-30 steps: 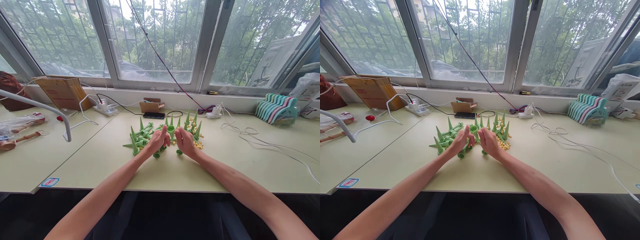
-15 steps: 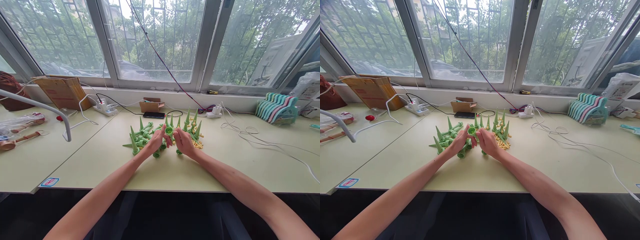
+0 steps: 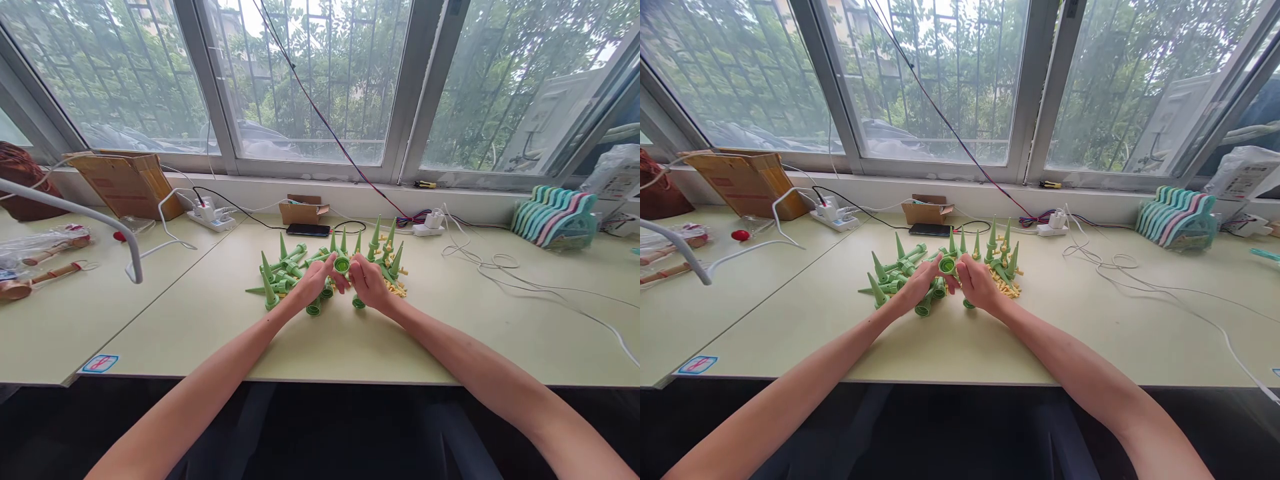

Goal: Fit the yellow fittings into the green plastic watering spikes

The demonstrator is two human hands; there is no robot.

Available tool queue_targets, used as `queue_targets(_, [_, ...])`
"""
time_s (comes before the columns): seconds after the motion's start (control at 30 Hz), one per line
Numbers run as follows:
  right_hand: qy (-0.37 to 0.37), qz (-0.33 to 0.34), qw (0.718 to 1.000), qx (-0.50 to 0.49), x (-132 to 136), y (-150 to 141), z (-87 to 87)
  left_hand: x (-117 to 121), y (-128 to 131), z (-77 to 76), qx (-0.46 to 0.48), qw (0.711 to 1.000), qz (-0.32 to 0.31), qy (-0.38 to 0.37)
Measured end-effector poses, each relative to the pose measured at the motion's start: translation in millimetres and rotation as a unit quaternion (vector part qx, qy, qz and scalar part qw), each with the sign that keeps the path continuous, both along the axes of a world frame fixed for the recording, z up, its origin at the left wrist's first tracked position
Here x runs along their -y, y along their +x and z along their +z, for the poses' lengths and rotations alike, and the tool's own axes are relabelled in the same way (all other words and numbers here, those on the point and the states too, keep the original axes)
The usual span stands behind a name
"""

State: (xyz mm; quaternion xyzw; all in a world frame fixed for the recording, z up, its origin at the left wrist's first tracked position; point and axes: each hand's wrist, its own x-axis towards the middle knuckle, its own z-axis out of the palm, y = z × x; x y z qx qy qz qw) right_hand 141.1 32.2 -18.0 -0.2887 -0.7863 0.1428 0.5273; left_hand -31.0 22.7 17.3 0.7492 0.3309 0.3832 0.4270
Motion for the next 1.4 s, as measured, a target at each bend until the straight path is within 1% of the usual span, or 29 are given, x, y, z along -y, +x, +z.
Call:
queue_targets(0.1, [-0.008, 0.014, 1.0, -0.007, 2, -1, 2.6, -3, 0, -2.9, 0.013, 1.0, -0.005, 0.009])
queue_targets(0.2, [-0.022, 0.046, 0.999, -0.012, 5, -2, 7.2, -5, 0, -5.5, 0.02, 0.999, -0.011, 0.026])
queue_targets(0.27, [-0.029, 0.05, 0.998, -0.007, 5, -1, 8.9, -5, -1, -6.0, 0.016, 0.999, -0.01, 0.041])
queue_targets(0.43, [-0.014, 0.0, 1.0, 0.008, 0, 2, 5.6, -1, -3, -4.2, -0.023, 0.995, 0.024, 0.091])
queue_targets(0.53, [-0.024, -0.021, 0.999, 0.022, -3, 3, 3.3, 0, -3, -4.1, -0.041, 0.991, 0.038, 0.118])
queue_targets(0.73, [-0.026, -0.019, 0.999, 0.029, -3, 3, 6.6, -1, -1, -7.3, -0.01, 0.995, -0.009, 0.097])
queue_targets(0.83, [-0.017, -0.023, 0.999, 0.03, -3, 3, 7.3, -1, -1, -8.0, -0.005, 0.995, -0.018, 0.1])
queue_targets(0.97, [-0.014, -0.043, 0.998, 0.037, -6, 4, 4.7, 0, 0, -8.2, -0.012, 0.992, -0.002, 0.125])
queue_targets(1.13, [-0.028, -0.072, 0.996, 0.046, -9, 5, 0.8, -1, 1, -9.0, -0.025, 0.988, 0.011, 0.151])
queue_targets(1.4, [-0.019, -0.094, 0.994, 0.05, -9, 2, 1.4, -5, 1, -12.9, -0.049, 0.981, 0.042, 0.182])
